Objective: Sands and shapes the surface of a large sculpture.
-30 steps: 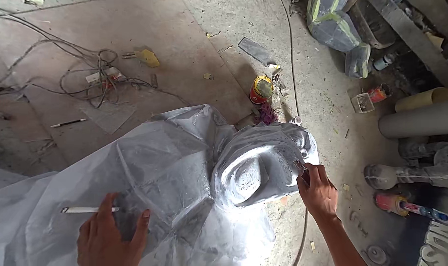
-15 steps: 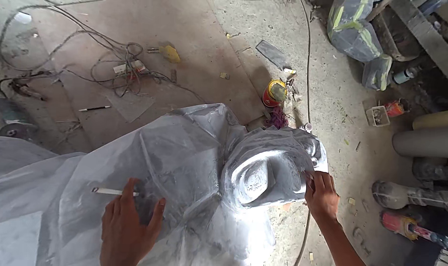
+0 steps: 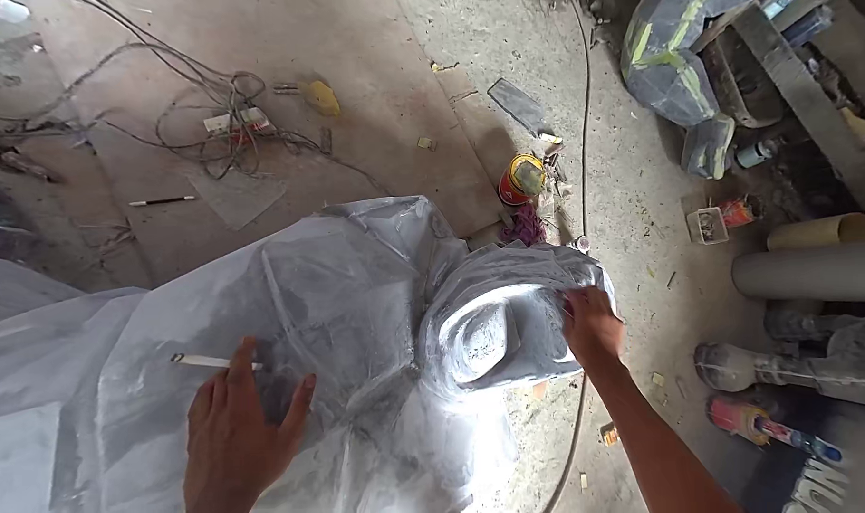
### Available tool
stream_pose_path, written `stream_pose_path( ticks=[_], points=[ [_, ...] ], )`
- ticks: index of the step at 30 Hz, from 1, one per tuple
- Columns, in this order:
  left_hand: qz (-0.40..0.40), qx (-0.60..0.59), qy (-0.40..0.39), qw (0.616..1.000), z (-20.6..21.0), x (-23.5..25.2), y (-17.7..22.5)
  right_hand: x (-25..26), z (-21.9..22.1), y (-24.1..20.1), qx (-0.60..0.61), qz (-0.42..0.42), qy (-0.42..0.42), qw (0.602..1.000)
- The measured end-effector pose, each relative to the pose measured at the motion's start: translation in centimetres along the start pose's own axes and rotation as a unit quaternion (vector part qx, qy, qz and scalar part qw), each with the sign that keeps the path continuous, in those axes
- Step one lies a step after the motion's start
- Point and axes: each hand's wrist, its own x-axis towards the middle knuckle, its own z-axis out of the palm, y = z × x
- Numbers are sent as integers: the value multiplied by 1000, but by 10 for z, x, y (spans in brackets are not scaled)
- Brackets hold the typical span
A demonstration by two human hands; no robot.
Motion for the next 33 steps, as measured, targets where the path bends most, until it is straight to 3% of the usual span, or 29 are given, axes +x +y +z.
stream_pose_path(
  ticks=[2,7,12,17,22,27,33],
  points=[
    [-2,-5,-2,1000,0,0,1,11,1,-3,-12,-9,-17,1000],
    [-23,-3,-7,1000,-2,3,3,-48,3,27,14,-15,59,998],
    [-14,-11,-11,1000,-4,4,4,10,2,-4,-19,4,-1,1000],
    [-25,-11,-12,1000,-6,6,4,-40,1,25,6,-37,56,998],
    [-18,-8,-15,1000,-5,5,2,8,1,0,-21,-13,4,1000],
    [-28,-6,-13,1000,-5,5,0,-40,0,17,1,-17,46,999],
    [-22,-11,-22,999,-7,4,2,5,1,-1,-12,-12,-11,1000]
  ],
)
